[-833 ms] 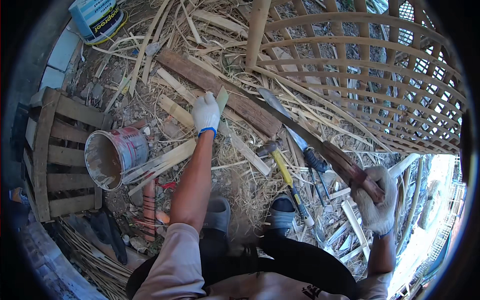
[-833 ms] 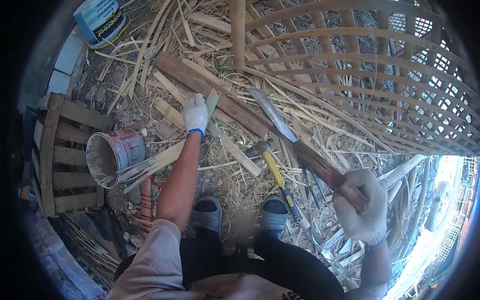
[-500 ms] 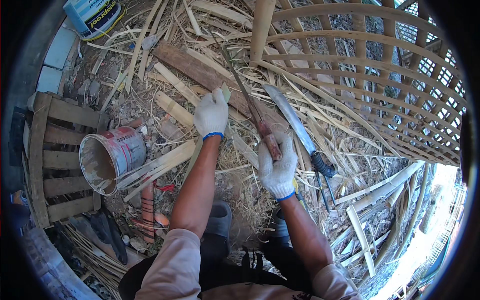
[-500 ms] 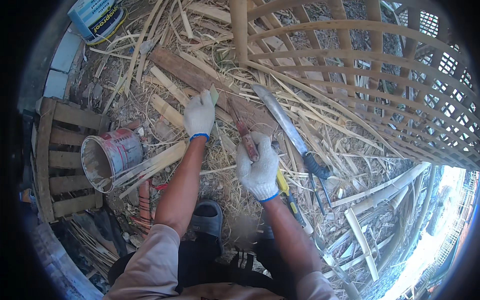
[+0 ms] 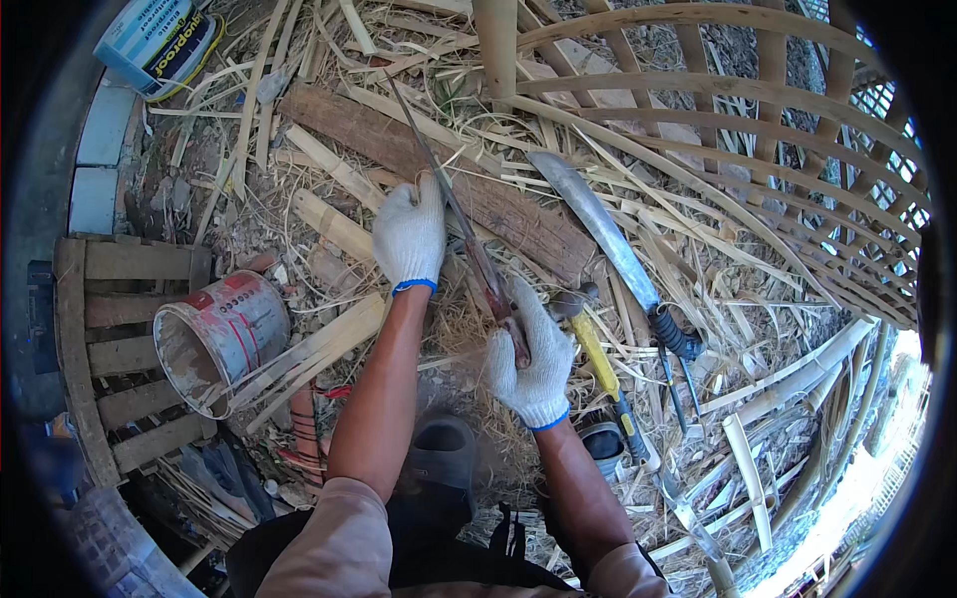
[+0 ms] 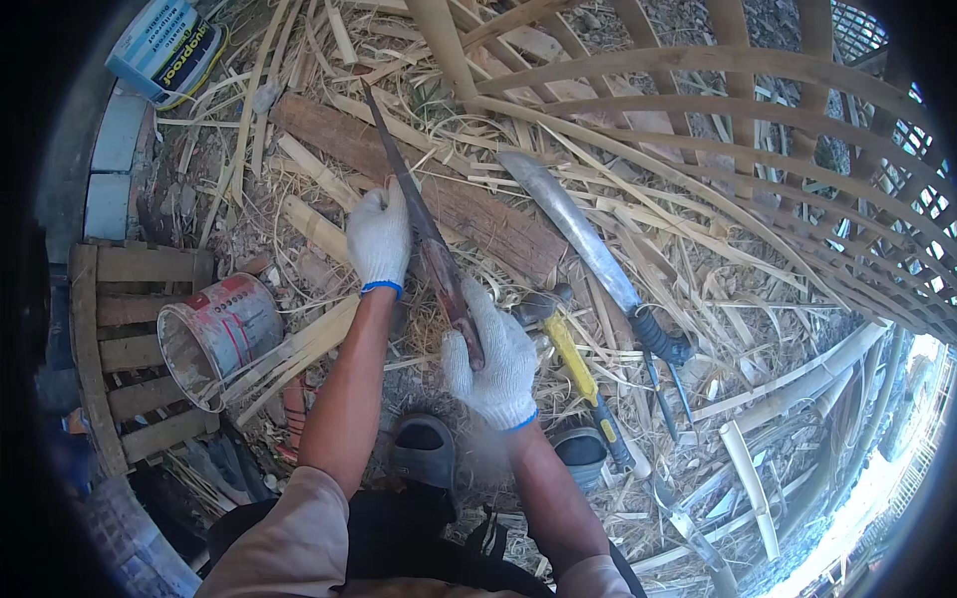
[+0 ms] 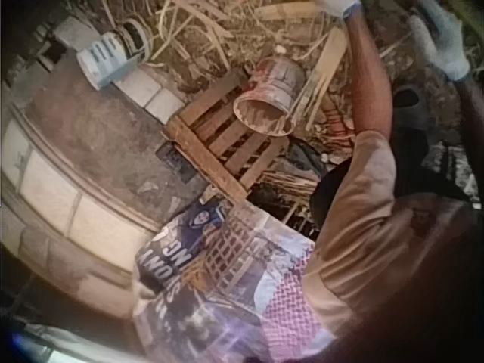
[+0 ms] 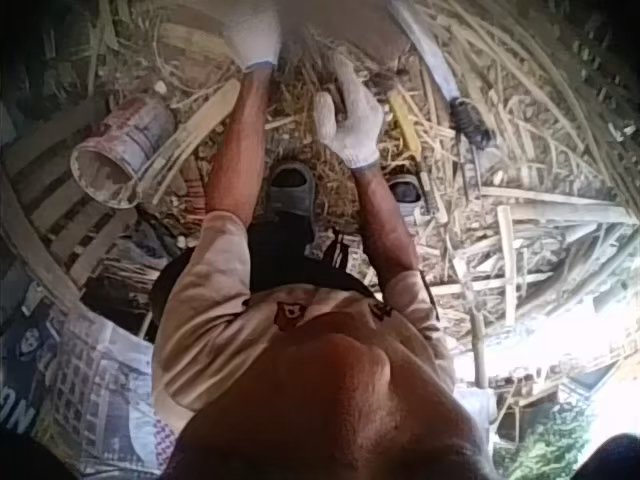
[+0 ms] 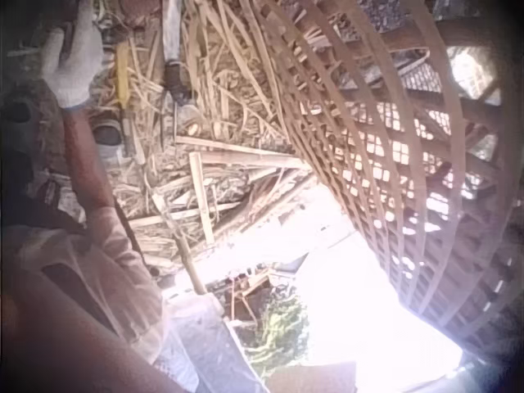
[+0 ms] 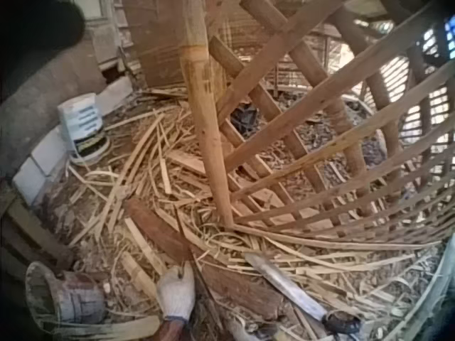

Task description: The person shapes bamboo pieces using a machete and a handsaw, attaches a bamboo piece to a bamboo lattice structure by hand, and saws off the protruding bamboo ends using a handsaw.

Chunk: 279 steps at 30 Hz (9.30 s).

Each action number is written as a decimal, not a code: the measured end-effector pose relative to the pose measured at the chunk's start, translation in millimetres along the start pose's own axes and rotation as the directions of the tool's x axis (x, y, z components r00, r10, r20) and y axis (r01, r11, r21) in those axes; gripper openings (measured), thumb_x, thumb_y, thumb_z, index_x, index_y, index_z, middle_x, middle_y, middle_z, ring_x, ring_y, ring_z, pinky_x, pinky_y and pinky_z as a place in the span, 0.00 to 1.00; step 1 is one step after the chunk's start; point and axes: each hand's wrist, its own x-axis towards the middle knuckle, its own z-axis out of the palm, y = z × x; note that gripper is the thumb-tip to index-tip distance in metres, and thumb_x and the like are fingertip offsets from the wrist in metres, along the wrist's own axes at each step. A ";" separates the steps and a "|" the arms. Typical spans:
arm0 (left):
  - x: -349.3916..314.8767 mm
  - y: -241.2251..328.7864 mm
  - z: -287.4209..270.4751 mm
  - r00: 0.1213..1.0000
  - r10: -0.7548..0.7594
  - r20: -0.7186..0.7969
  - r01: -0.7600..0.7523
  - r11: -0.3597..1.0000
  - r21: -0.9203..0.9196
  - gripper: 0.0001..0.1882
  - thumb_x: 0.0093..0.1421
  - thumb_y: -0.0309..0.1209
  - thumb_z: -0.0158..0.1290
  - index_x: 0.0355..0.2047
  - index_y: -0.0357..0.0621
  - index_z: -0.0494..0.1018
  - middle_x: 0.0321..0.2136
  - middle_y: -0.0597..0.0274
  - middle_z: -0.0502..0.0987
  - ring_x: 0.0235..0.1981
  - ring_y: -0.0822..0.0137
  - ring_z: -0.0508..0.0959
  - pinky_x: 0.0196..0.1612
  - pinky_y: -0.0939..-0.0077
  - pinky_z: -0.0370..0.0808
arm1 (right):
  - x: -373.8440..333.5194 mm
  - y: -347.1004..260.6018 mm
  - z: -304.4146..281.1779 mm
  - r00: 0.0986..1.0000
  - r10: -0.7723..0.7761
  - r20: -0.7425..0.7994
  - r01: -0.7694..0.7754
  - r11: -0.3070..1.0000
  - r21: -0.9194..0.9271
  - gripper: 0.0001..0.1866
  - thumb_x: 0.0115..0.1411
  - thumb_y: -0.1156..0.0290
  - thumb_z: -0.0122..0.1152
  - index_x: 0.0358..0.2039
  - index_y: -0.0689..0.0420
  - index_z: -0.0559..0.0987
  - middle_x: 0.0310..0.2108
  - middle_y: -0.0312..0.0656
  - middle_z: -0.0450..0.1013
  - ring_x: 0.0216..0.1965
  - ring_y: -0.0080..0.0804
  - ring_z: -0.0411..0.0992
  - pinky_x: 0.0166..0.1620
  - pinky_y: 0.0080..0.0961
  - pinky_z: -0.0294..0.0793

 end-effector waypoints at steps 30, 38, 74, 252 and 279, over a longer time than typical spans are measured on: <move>0.1 -2.4 6.1 1.000 -0.007 0.020 0.009 0.998 -0.058 0.29 0.67 0.53 0.53 0.27 0.35 0.74 0.22 0.43 0.74 0.24 0.48 0.72 0.35 0.59 0.72 | 37.2 0.3 6.6 0.995 -0.041 -0.091 0.048 0.996 0.077 0.21 0.59 0.75 0.62 0.55 0.59 0.80 0.36 0.48 0.84 0.31 0.39 0.84 0.38 0.29 0.81; 3.0 -5.8 10.0 0.999 0.052 -0.010 -0.053 0.985 -0.165 0.28 0.71 0.48 0.54 0.22 0.36 0.70 0.15 0.64 0.65 0.21 0.75 0.63 0.25 0.69 0.64 | 31.8 -3.0 1.7 0.999 0.031 -0.037 -0.027 0.996 0.081 0.21 0.60 0.76 0.63 0.55 0.59 0.79 0.33 0.47 0.83 0.30 0.38 0.83 0.37 0.28 0.80; 11.6 -16.4 19.3 0.999 0.025 0.025 -0.019 0.976 -0.218 0.32 0.70 0.51 0.51 0.22 0.31 0.69 0.16 0.55 0.67 0.22 0.65 0.64 0.31 0.63 0.67 | -12.9 8.2 -35.1 0.993 0.108 0.037 -0.113 0.976 0.188 0.24 0.59 0.74 0.67 0.57 0.60 0.78 0.26 0.47 0.80 0.24 0.38 0.80 0.31 0.30 0.77; -26.8 -11.9 -20.1 0.774 0.273 0.571 -0.219 0.962 -0.163 0.19 0.73 0.41 0.48 0.39 0.33 0.73 0.31 0.32 0.77 0.38 0.32 0.78 0.41 0.47 0.75 | 144.7 -11.1 -54.3 0.785 0.232 0.574 0.235 0.746 -0.623 0.20 0.71 0.51 0.54 0.38 0.57 0.76 0.30 0.52 0.78 0.33 0.54 0.80 0.36 0.50 0.78; -27.5 -6.4 -18.5 0.773 0.257 0.580 -0.181 0.965 -0.187 0.22 0.73 0.43 0.47 0.40 0.32 0.74 0.34 0.30 0.78 0.41 0.31 0.78 0.44 0.48 0.75 | 148.4 -5.0 -52.7 0.797 0.253 0.549 0.220 0.725 -0.653 0.20 0.72 0.50 0.52 0.41 0.58 0.76 0.31 0.51 0.79 0.34 0.55 0.80 0.36 0.50 0.78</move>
